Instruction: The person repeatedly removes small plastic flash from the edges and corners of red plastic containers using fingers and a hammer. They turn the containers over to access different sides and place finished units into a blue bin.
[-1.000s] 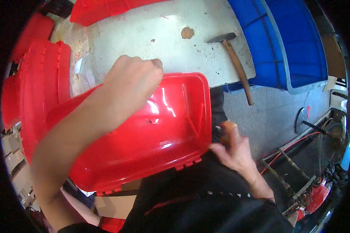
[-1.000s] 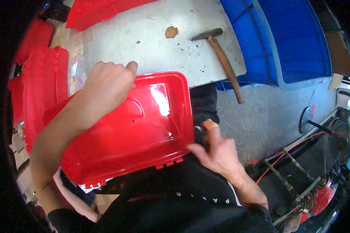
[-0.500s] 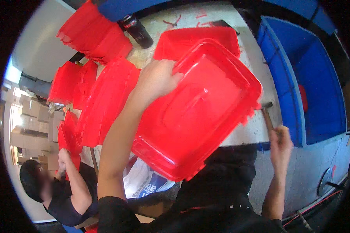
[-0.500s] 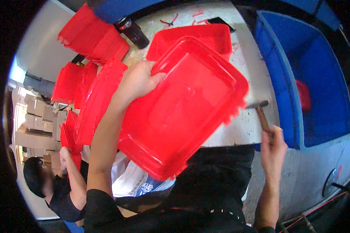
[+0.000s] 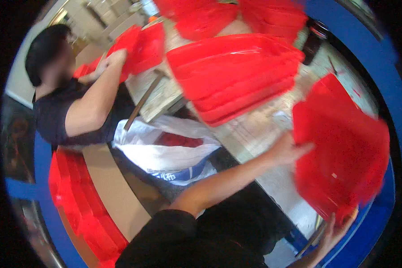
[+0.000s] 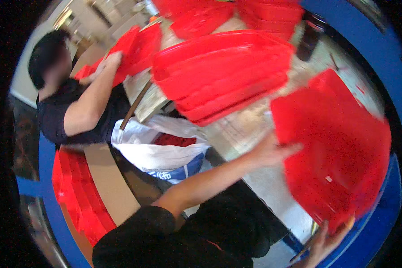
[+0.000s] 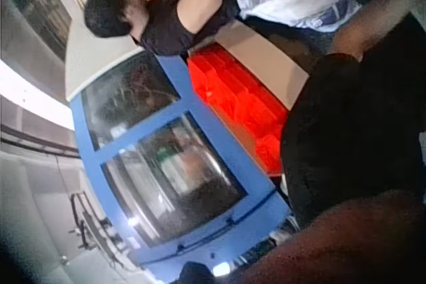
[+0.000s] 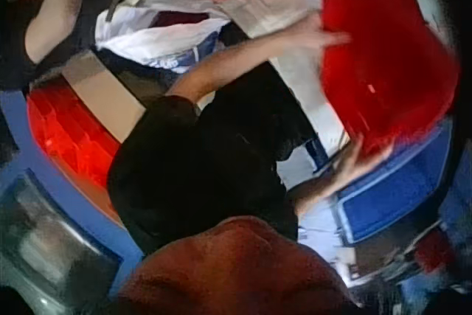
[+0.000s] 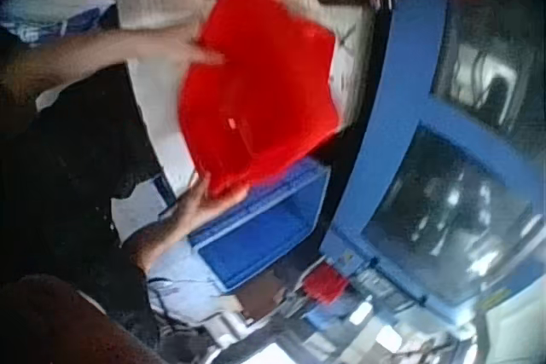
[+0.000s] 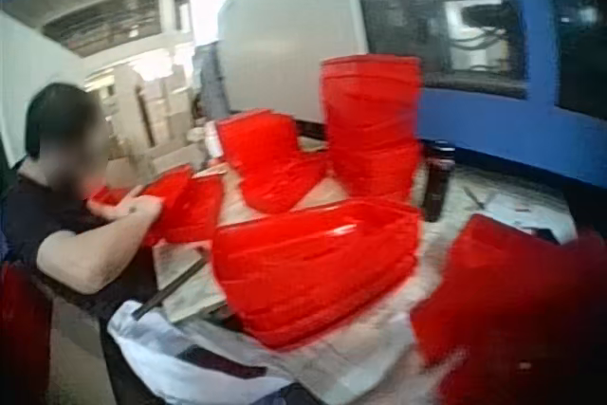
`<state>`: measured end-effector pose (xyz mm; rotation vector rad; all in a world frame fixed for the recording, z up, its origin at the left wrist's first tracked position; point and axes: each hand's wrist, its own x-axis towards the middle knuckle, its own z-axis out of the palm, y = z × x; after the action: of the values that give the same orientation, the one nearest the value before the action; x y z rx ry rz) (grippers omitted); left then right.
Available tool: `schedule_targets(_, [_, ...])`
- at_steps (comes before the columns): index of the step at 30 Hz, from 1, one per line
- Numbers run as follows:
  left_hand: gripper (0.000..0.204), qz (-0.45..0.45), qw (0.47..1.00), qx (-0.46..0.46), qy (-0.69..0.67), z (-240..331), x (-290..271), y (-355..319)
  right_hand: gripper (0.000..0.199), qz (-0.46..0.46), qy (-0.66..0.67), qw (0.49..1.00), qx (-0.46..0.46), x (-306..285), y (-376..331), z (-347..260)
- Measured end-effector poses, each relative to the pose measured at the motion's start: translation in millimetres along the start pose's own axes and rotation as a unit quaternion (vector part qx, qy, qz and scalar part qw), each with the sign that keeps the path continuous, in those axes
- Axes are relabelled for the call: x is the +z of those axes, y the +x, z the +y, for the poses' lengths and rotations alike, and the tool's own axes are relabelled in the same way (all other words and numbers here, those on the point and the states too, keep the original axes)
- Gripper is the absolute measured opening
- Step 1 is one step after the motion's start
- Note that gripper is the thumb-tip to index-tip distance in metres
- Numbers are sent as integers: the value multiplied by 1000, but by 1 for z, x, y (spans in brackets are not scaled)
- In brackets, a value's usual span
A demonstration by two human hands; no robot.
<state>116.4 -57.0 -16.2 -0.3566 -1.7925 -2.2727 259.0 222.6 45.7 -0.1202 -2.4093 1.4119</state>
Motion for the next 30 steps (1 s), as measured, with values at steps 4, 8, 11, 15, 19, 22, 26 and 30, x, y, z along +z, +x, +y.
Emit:
schedule_targets(4, [41, -267, 904, -135, 306, -4, -43, -25, 64, 108, -368, 874, -299, 7, 25, 2])
schedule_targets(8, [28, -570, 738, -360, -36, 53, -204, -89, 80, 12, -543, 772, -332, 37, -22, 21])
schedule_targets(11, [29, -332, 706, -569, 260, 69, -337, -132, 83, -173, -506, 829, -162, 50, -60, 19])
schedule_targets(15, [26, -223, 529, -650, 498, -19, -400, -166, 56, -127, -419, 891, -121, 50, -72, 7])
schedule_targets(19, [25, -242, 544, -601, 534, -133, -377, -207, 52, -114, -393, 911, -44, 51, -86, -13])
schedule_targets(22, [25, -286, 524, -592, 540, -181, -368, -227, 46, -108, -360, 927, -23, 57, -100, -26])
schedule_targets(26, [24, -288, 487, -576, 590, -178, -378, -225, 42, -136, -304, 943, 8, 72, -105, -37])
schedule_targets(30, [24, -248, 459, -528, 670, -125, -384, -204, 32, -223, -238, 944, -42, 82, -107, -36])
